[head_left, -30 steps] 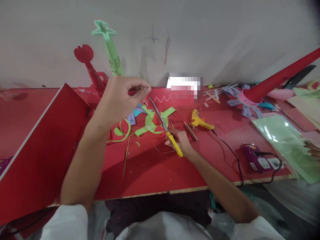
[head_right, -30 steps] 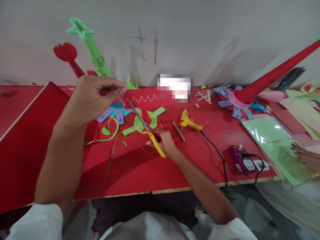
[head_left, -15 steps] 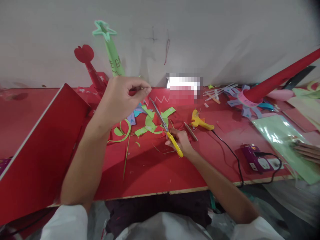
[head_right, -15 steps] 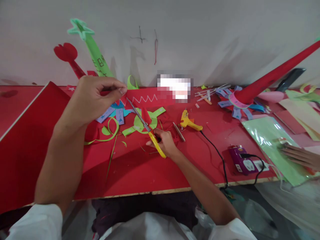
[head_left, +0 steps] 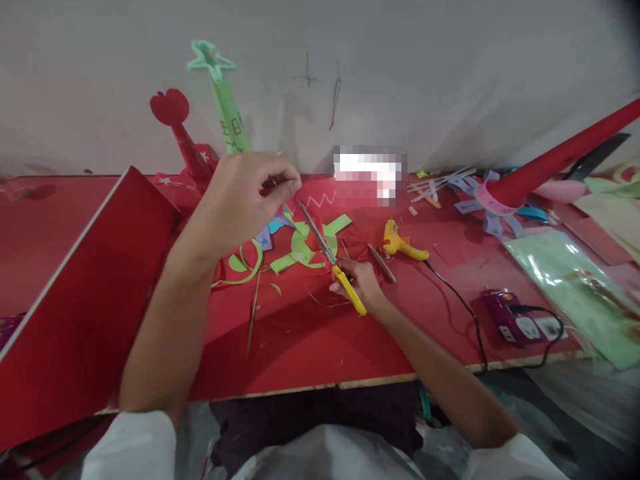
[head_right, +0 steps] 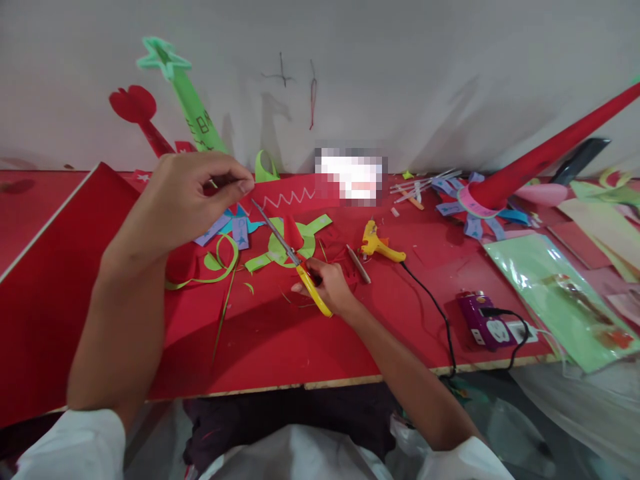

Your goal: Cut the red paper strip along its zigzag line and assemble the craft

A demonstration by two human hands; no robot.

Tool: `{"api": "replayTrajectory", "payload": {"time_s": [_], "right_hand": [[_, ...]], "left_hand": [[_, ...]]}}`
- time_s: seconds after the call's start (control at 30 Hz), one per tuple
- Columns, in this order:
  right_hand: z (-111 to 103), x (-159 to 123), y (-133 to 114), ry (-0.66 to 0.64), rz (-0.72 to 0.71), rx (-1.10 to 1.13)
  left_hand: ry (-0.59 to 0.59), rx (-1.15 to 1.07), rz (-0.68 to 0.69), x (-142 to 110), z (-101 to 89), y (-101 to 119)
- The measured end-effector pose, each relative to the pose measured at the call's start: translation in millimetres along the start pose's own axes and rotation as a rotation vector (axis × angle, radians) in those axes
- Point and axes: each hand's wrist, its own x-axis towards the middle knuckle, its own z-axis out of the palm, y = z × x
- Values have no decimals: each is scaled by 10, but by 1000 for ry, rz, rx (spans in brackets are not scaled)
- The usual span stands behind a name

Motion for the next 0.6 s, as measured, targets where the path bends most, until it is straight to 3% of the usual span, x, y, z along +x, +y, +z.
{"api": "replayTrajectory", "payload": {"time_s": [0.17, 0.37, 0.47, 0.6], "right_hand": [[-18, -1, -25, -3, 7, 10], [6, -13, -63, -8, 34, 27], [36, -28, -88, 67, 82, 64], [57, -37, -105, 195, 136, 191]], "left_hand": [[82, -5, 19, 6, -17, -16], [211, -160, -51, 7, -61, -86], [173, -226, -67, 33, 12, -133], [28, -299, -70, 68, 234, -166]]}}
